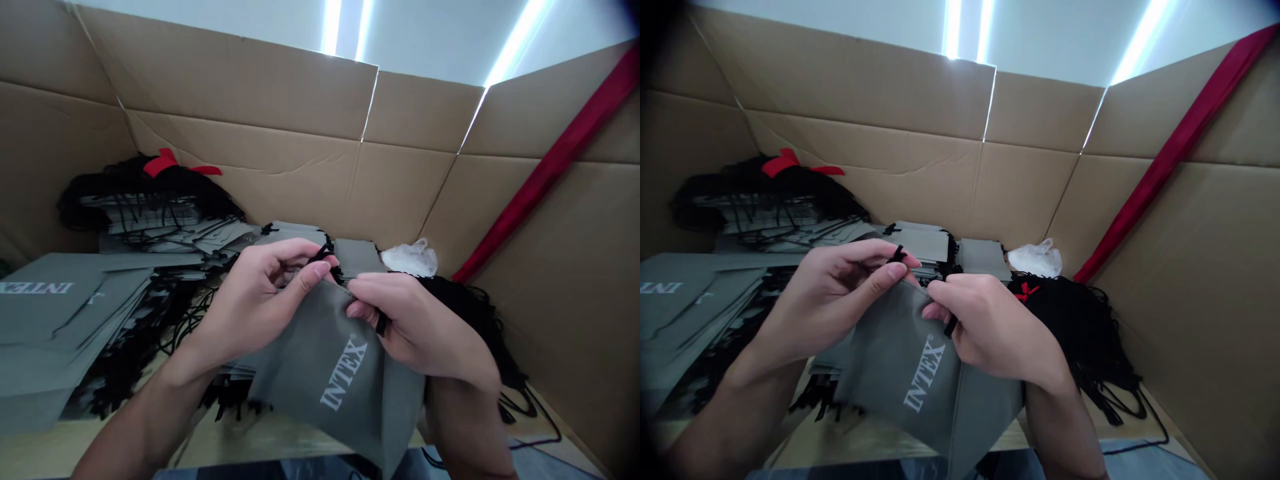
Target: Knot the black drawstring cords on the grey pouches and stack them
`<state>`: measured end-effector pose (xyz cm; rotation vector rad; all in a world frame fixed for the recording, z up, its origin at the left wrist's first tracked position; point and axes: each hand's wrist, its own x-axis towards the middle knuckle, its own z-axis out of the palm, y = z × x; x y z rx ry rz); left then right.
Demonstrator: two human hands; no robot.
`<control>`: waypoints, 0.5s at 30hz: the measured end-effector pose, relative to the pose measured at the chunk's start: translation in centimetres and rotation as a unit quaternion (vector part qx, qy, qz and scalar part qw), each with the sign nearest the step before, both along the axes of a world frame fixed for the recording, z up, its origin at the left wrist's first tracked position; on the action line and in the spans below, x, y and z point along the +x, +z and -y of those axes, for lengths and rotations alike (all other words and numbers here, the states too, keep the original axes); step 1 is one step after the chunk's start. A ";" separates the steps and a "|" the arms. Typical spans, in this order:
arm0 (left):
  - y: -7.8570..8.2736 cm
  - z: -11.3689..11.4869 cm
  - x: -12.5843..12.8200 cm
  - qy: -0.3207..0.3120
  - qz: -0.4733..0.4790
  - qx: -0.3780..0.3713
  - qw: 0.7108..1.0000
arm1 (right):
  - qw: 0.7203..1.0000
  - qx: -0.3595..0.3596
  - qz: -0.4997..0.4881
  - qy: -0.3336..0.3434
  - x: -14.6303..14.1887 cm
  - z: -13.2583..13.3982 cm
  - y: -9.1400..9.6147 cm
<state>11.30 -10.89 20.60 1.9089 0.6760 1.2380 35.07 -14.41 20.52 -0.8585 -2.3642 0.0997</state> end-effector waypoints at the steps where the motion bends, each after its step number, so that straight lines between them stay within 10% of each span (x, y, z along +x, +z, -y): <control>1: 0.0 -0.1 0.1 -0.001 -0.010 0.007 1.000 | 1.000 -0.003 -0.001 -0.003 0.0 0.0 0.1; 15: -0.4 -0.4 0.8 -0.110 0.053 -0.064 0.990 | 0.970 0.131 -0.206 0.010 -1.8 0.2 -0.4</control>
